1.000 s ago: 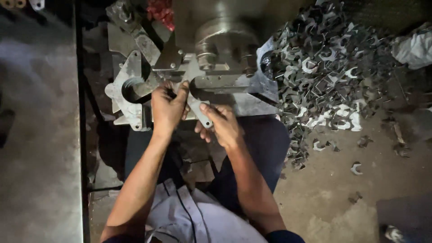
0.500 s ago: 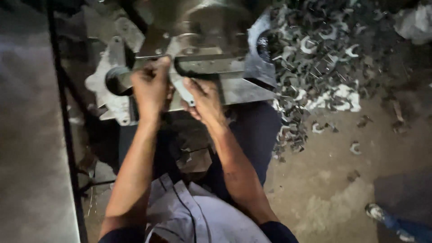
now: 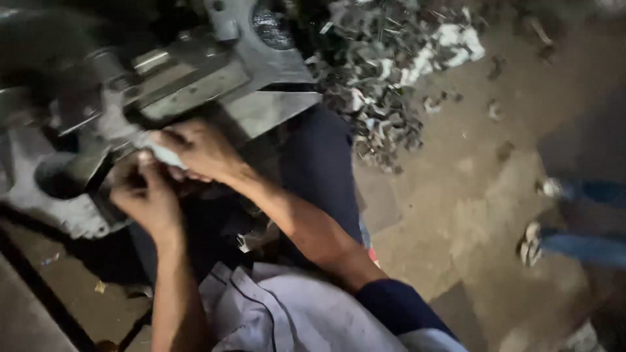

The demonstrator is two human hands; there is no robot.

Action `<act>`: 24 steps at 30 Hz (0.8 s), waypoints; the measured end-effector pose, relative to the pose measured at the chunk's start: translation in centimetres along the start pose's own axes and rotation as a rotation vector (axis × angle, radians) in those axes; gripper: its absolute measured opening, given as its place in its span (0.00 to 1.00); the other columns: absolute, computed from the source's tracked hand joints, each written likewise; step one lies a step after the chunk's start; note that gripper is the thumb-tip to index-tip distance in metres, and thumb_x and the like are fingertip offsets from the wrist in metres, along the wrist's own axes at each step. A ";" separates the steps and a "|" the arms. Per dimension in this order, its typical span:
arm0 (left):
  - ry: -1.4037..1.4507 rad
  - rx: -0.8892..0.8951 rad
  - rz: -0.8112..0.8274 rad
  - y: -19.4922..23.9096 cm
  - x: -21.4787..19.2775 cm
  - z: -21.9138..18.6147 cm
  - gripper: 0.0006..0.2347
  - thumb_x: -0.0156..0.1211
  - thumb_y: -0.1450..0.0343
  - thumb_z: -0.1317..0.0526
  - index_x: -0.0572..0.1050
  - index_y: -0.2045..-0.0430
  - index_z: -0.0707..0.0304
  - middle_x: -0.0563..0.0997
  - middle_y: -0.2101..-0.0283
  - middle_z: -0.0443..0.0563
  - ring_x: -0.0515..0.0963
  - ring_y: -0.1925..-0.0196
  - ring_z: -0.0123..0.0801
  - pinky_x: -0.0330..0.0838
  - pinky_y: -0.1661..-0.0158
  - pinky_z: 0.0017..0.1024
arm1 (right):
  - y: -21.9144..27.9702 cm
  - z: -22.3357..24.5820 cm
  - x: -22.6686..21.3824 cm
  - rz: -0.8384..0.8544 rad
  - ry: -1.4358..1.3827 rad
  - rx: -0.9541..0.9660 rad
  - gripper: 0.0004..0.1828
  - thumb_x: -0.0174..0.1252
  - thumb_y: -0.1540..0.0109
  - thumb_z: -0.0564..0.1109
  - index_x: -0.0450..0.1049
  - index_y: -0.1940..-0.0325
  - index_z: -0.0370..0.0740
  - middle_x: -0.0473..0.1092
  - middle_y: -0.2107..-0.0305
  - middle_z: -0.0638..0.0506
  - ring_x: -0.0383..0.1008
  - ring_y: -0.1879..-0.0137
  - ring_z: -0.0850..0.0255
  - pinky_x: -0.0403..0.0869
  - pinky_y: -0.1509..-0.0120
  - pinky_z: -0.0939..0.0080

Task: Loading and manipulating metal brackets in a mechanical press fixture on a fabrication floor.

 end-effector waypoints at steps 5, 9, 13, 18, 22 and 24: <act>0.354 -0.372 -0.012 -0.9 1.3 -1.6 0.09 0.55 0.16 0.63 0.72 0.63 0.70 0.77 0.72 0.46 0.75 0.72 0.23 0.67 0.69 0.26 | -0.4 1.3 -1.8 0.012 -0.135 0.005 0.21 0.53 0.31 0.58 0.77 0.62 0.36 0.71 0.85 0.51 0.64 0.87 0.68 0.61 0.87 0.66; 0.225 -0.342 -0.040 0.7 0.7 0.8 0.10 0.55 0.15 0.63 0.74 0.64 0.72 0.76 0.70 0.45 0.72 0.68 0.23 0.66 0.65 0.26 | -0.6 0.5 -1.0 -0.002 -0.118 0.031 0.21 0.53 0.31 0.58 0.79 0.61 0.39 0.71 0.85 0.53 0.64 0.86 0.69 0.60 0.87 0.67; 0.174 -0.336 -0.115 0.5 0.4 -0.9 0.05 0.58 0.20 0.66 0.77 0.61 0.71 0.77 0.67 0.43 0.74 0.68 0.23 0.70 0.65 0.24 | -0.3 0.8 -1.4 0.068 -0.115 0.039 0.21 0.53 0.32 0.59 0.78 0.62 0.40 0.71 0.85 0.54 0.64 0.86 0.70 0.60 0.87 0.68; 0.274 -0.306 -0.133 0.9 0.2 0.0 0.03 0.58 0.20 0.67 0.74 0.60 0.71 0.78 0.67 0.45 0.76 0.66 0.23 0.72 0.63 0.23 | -0.6 1.0 -2.2 0.052 -0.163 0.026 0.20 0.55 0.31 0.55 0.76 0.66 0.36 0.71 0.85 0.50 0.63 0.87 0.68 0.59 0.87 0.66; 0.226 -0.302 -0.132 1.3 0.6 -0.1 0.03 0.59 0.20 0.69 0.74 0.58 0.73 0.77 0.64 0.46 0.74 0.64 0.23 0.70 0.62 0.22 | -0.4 0.9 -2.1 0.044 -0.179 0.027 0.22 0.55 0.30 0.55 0.75 0.69 0.35 0.71 0.84 0.49 0.64 0.87 0.67 0.60 0.87 0.66; 0.258 -0.346 -0.111 0.8 1.2 -1.5 0.03 0.57 0.21 0.69 0.72 0.57 0.73 0.78 0.66 0.46 0.75 0.67 0.22 0.72 0.63 0.22 | 0.0 1.6 -2.2 0.034 -0.193 0.025 0.22 0.56 0.31 0.55 0.76 0.68 0.34 0.71 0.85 0.49 0.65 0.87 0.66 0.61 0.87 0.65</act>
Point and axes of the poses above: each hand's wrist, its own y-axis away from the middle knuckle, its own x-axis out of the palm, z = x × y, the point moved 4 cm from there along -y, towards the middle knuckle
